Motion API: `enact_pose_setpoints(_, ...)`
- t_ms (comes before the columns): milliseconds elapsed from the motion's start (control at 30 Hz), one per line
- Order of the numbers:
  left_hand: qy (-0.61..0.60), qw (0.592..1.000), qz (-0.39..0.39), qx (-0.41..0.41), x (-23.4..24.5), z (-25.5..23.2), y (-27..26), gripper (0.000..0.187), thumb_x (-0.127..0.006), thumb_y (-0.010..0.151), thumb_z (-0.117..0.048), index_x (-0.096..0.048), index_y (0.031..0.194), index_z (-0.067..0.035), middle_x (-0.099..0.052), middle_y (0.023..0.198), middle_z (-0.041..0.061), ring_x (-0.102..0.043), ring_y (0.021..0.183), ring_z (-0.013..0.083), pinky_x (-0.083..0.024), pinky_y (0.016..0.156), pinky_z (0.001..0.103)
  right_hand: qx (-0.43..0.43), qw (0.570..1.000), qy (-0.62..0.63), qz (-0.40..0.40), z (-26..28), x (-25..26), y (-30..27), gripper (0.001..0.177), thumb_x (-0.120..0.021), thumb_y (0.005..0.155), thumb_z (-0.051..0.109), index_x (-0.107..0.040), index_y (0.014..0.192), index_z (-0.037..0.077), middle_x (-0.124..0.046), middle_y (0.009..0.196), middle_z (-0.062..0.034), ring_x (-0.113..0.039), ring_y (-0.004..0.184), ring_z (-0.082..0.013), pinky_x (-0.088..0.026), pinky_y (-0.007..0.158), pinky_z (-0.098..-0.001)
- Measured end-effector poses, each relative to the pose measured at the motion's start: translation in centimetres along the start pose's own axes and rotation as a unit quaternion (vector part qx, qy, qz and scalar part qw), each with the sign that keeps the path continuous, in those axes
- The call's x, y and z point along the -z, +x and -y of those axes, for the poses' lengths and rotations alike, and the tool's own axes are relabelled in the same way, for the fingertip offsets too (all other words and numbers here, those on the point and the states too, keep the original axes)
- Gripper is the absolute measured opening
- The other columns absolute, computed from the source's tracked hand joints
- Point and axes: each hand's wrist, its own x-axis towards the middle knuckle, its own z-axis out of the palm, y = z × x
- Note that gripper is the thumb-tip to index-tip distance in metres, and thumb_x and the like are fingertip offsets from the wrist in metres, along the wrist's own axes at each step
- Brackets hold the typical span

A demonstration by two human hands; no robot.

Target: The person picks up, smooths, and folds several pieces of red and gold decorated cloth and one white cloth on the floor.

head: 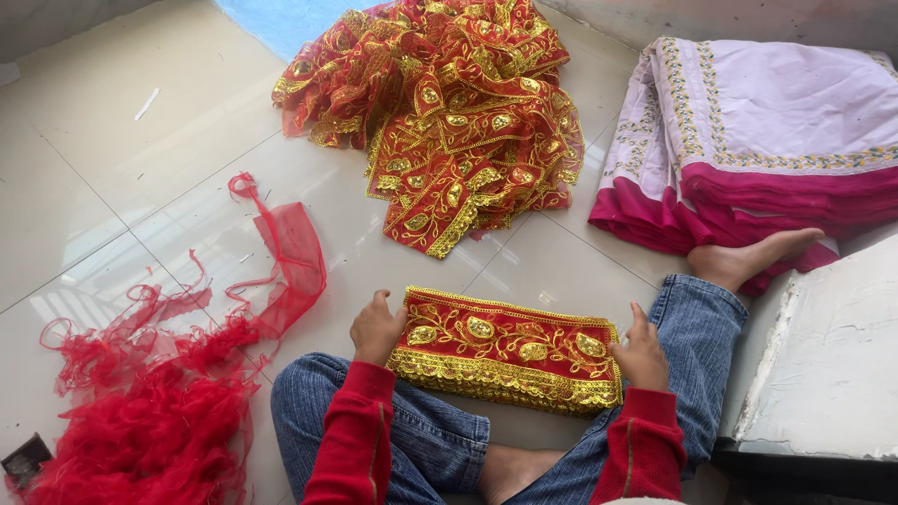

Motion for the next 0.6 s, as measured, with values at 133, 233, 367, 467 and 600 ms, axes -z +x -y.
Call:
enact_pose_setpoints(133,-0.111,0.994,0.004,-0.017,-1.7,1.0,4.6,0.035,-0.066,0.092,-0.038,-0.070,0.117,-0.013,-0.077,0.101,0.009,-0.073,0.098,0.0311,-0.056,0.087,0.045,0.039,0.998,0.030,-0.041,-0.6,-0.5,0.1,0.086,-0.073,0.085,0.027,-0.034,0.161,0.018,-0.061,0.113,-0.0126,-0.066,0.096,-0.0305,-0.054,0.084,-0.0453)
enact_pose_setpoints(233,-0.110,0.987,-0.060,-0.104,-2.6,1.3,9.0,0.024,-0.066,0.092,-0.029,-0.073,0.107,-0.012,-0.073,0.104,0.008,-0.071,0.097,0.0305,-0.055,0.083,0.044,0.058,0.993,0.051,-0.090,-0.1,-0.1,0.1,0.079,-0.073,0.087,0.030,-0.041,0.157,0.013,-0.061,0.107,-0.0109,-0.064,0.092,-0.0288,-0.053,0.082,-0.0452)
enact_pose_setpoints(367,-0.174,0.975,-0.050,-0.128,-2.9,0.9,14.0,0.022,-0.063,0.095,-0.023,-0.071,0.113,-0.013,-0.069,0.111,0.009,-0.072,0.089,0.0255,-0.056,0.082,0.040,0.013,0.994,0.059,-0.092,0.5,0.3,-0.1,0.069,-0.069,0.091,0.030,-0.046,0.154,0.016,-0.062,0.105,-0.0084,-0.065,0.086,-0.0262,-0.055,0.079,-0.0441)
enact_pose_setpoints(467,-0.170,0.974,-0.059,-0.139,-3.4,0.7,16.1,0.023,-0.061,0.096,-0.020,-0.073,0.115,-0.016,-0.071,0.111,0.007,-0.072,0.092,0.0236,-0.057,0.084,0.039,0.008,0.993,0.054,-0.107,0.7,0.3,0.1,0.064,-0.069,0.091,0.031,-0.050,0.151,0.018,-0.064,0.101,-0.0066,-0.065,0.082,-0.0232,-0.055,0.077,-0.0430)
enact_pose_setpoints(600,-0.088,0.974,-0.122,-0.171,-4.4,1.1,18.2,0.022,-0.066,0.095,-0.021,-0.073,0.115,-0.014,-0.070,0.114,0.007,-0.067,0.104,0.0284,-0.056,0.086,0.043,0.001,0.994,0.043,-0.105,1.5,0.1,0.3,0.059,-0.071,0.089,0.030,-0.056,0.146,0.020,-0.066,0.096,-0.0034,-0.063,0.069,-0.0205,-0.054,0.072,-0.0409)
